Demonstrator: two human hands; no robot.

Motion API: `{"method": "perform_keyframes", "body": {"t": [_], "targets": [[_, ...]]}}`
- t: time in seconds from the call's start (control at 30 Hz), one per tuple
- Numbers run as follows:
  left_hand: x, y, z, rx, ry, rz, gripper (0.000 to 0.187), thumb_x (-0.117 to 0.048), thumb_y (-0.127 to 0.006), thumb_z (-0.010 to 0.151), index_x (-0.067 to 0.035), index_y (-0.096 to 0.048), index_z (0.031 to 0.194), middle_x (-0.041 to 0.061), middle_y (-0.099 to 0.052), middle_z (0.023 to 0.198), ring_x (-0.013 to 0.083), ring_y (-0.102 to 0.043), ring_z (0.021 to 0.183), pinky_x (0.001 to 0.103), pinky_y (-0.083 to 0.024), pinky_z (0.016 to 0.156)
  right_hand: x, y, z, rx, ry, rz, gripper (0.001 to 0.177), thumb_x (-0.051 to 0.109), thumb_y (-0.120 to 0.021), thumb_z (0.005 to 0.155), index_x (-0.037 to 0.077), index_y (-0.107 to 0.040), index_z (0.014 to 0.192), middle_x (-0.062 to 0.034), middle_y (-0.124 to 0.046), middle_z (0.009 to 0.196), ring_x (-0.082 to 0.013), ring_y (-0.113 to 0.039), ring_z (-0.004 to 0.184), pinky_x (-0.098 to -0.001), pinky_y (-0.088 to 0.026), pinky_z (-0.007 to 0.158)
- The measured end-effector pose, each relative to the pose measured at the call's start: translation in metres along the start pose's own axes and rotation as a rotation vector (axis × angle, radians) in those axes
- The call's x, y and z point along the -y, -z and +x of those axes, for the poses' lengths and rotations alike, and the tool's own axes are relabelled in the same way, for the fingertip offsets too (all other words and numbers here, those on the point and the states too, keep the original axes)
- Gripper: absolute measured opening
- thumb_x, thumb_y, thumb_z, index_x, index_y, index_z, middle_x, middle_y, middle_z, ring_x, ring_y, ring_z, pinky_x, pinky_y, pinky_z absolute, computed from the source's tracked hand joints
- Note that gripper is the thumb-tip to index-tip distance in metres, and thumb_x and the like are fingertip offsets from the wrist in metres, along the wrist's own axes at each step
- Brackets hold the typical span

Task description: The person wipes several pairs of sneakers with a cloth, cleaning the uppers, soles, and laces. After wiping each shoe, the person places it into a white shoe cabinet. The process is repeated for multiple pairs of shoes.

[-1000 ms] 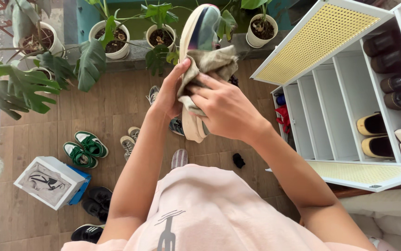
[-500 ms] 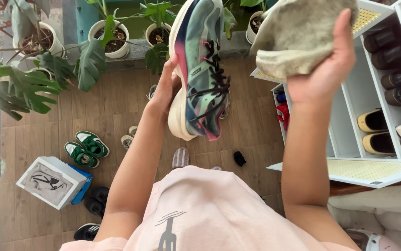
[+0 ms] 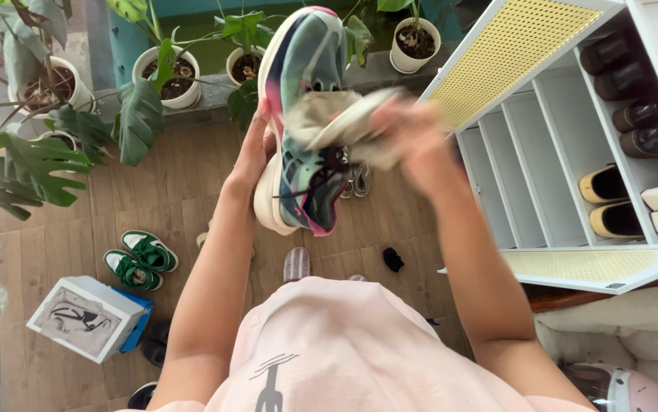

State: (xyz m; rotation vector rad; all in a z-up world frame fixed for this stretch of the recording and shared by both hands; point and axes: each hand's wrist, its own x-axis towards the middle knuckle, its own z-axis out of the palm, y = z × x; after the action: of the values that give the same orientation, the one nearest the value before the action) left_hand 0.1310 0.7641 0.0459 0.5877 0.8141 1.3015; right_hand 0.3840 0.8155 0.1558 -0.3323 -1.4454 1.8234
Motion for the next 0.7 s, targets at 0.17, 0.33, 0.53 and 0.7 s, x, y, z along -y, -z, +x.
{"method": "perform_keyframes", "body": {"t": [0.17,0.33,0.53,0.7], "targets": [[-0.007,-0.020,-0.020,0.270,0.028,-0.293,0.106,-0.083,-0.048,0.088,0.001,-0.048,0.152,0.026,-0.065,0.134,0.0336,-0.065,0.120,0.050,-0.051,0.106,0.023,0.045,0.003,-0.463,0.281,0.124,0.052,0.051,-0.057,0.104,0.005,-0.060,0.130,-0.0082,-0.069,0.124,-0.0221,-0.068,0.119,-0.0403,-0.056,0.110],[0.007,-0.018,-0.002,0.267,0.036,-0.316,0.101,-0.081,-0.046,0.085,-0.004,-0.050,0.150,0.022,-0.067,0.134,0.0305,-0.066,0.122,0.044,-0.053,0.107,-0.049,0.039,0.041,-0.503,0.146,-0.417,0.053,0.052,-0.048,0.115,0.000,-0.057,0.115,-0.0081,-0.047,0.091,-0.0217,-0.050,0.080,-0.0402,-0.045,0.073],[0.031,0.033,0.063,-0.082,-0.437,-0.198,0.076,-0.065,-0.052,0.097,-0.010,-0.050,0.148,0.006,-0.063,0.137,0.0210,-0.061,0.128,0.040,-0.053,0.110,-0.077,-0.014,0.028,-0.252,0.279,-0.835,0.068,0.050,-0.040,0.112,0.002,-0.038,0.160,-0.0011,-0.047,0.070,-0.0095,-0.047,0.066,-0.0276,-0.048,0.070],[0.021,0.046,0.058,-0.003,-0.399,-0.347,0.073,-0.063,-0.053,0.103,-0.010,-0.051,0.153,0.008,-0.061,0.138,0.0201,-0.060,0.126,0.038,-0.051,0.113,-0.049,-0.026,-0.003,-0.224,-0.117,-0.850,0.063,0.051,-0.046,0.109,-0.003,-0.077,0.114,-0.0084,-0.059,0.068,-0.0139,-0.051,0.062,-0.0317,-0.040,0.058]]}}
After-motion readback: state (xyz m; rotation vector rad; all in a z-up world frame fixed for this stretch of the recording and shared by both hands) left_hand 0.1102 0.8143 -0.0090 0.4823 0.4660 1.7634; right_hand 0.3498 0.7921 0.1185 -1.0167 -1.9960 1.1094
